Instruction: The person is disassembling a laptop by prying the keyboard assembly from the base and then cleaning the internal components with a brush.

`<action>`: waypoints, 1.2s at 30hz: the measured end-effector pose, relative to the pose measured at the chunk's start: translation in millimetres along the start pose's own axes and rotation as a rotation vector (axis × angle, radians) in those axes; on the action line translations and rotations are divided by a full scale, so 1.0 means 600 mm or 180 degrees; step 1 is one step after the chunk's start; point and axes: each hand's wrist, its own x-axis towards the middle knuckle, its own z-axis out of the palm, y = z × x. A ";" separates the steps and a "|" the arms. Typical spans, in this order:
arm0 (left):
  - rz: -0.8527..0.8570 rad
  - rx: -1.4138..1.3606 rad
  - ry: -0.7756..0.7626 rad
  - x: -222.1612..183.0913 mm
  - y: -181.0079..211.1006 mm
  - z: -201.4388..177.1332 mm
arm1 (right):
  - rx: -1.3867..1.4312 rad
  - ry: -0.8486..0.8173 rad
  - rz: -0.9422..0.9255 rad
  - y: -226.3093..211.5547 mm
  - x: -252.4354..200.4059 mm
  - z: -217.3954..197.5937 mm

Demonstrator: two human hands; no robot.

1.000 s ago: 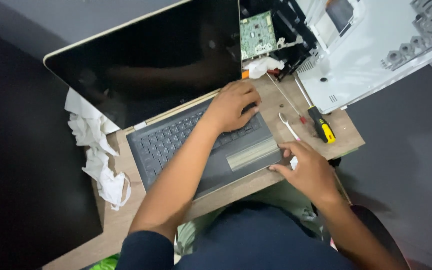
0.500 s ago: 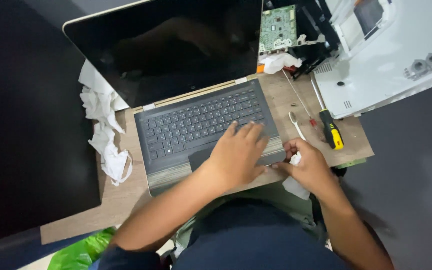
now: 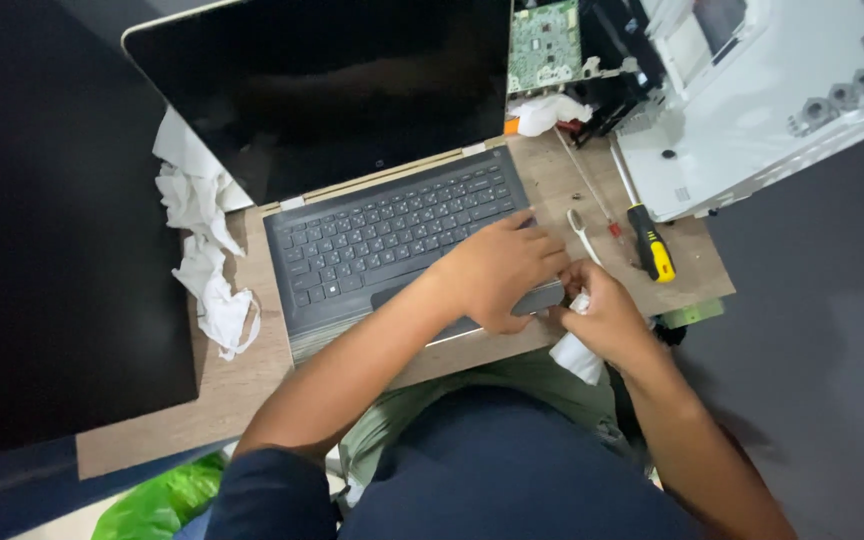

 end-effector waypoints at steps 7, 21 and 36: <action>0.0110 -0.0170 0.0211 -0.001 -0.010 0.022 | -0.0007 0.0041 -0.0036 -0.036 -0.020 -0.004; 0.0546 -0.0515 0.0760 0.004 -0.007 -0.006 | -0.0199 0.0605 -0.0465 -0.007 -0.043 0.024; -0.0801 0.0548 0.0099 -0.044 0.060 -0.061 | 0.0545 0.0305 -0.0165 -0.001 -0.057 0.017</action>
